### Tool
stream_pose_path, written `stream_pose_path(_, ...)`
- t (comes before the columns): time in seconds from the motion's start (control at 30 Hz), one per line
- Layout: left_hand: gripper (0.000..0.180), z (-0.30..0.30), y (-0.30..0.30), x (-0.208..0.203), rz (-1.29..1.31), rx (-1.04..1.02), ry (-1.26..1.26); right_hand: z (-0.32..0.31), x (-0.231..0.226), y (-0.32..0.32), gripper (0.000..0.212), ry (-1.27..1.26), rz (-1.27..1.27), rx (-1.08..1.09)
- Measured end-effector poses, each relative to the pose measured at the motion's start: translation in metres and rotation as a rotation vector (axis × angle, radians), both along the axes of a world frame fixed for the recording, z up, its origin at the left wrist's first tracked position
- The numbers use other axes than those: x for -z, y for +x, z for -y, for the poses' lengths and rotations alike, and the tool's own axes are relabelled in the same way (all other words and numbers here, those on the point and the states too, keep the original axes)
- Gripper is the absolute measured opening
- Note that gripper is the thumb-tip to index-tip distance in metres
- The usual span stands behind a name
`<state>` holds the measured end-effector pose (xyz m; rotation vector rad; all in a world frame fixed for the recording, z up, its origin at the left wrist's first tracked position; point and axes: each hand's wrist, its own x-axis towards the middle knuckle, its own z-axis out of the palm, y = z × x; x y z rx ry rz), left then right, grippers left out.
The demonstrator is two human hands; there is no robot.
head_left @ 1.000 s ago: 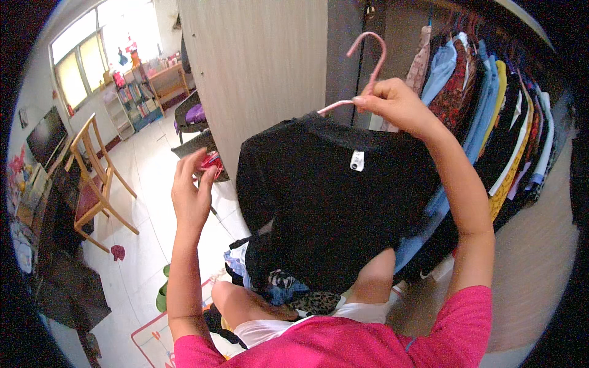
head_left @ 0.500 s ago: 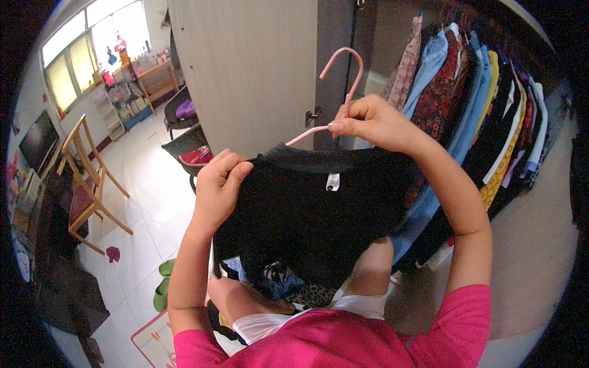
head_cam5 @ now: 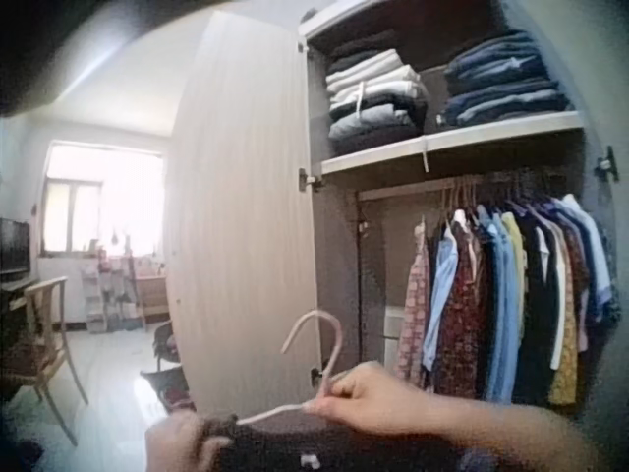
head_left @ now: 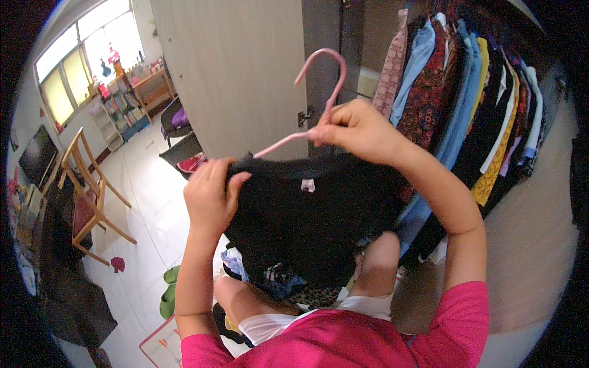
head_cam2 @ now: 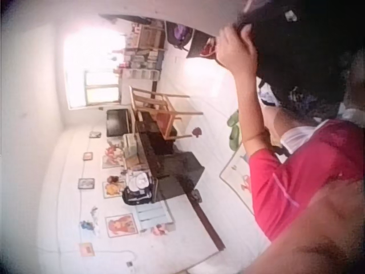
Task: The person hangs clothes by picking up individual items from a pile on the floor, placing them onto hangers, and then hanging the hangers inside a closet.
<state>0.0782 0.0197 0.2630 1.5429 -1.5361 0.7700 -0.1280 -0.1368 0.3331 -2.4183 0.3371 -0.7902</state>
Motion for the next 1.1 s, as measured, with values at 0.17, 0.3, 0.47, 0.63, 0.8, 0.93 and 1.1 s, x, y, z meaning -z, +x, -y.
stream_pose_path(0.17, 0.017, -0.007, 0.021, 0.009, -0.048, 0.005, -0.161, -0.025, -0.01, -0.009, 0.036, -0.358, 0.147, -0.103)
stream_pose_path(0.3, 0.007, -0.03, 0.046, 0.004, -0.251, -0.067, -0.199, -0.009, -0.004, -0.039, 0.032, -0.45, -0.058, -0.044)
stream_pose_path(0.47, 0.01, -0.045, 0.061, -0.006, -0.355, -0.056, -0.256, -0.044, -0.009, -0.056, 0.027, 0.597, -0.233, -0.322)
stream_pose_path(0.63, 0.032, -0.027, 0.105, 0.036, -0.619, 0.033, -0.344, -0.093, -0.026, -0.061, 0.03, 0.88, 0.076, -0.224)
stream_pose_path(0.8, 0.042, 0.029, 0.101, 0.187, -0.982, -0.441, 0.428, -0.09, -0.062, -0.082, 0.021, 0.924, 0.618, -0.291)
stream_pose_path(0.93, 0.036, 0.028, -0.037, 0.242, -1.148, 0.429, 0.484, -0.086, -0.073, -0.072, 0.02, 0.695, 0.795, 0.005)
stream_pose_path(1.1, 0.062, 0.009, -0.148, 0.309, -0.895, 0.9, 0.824, -0.05, -0.082, -0.075, 0.02, 0.864, 0.669, -0.414)
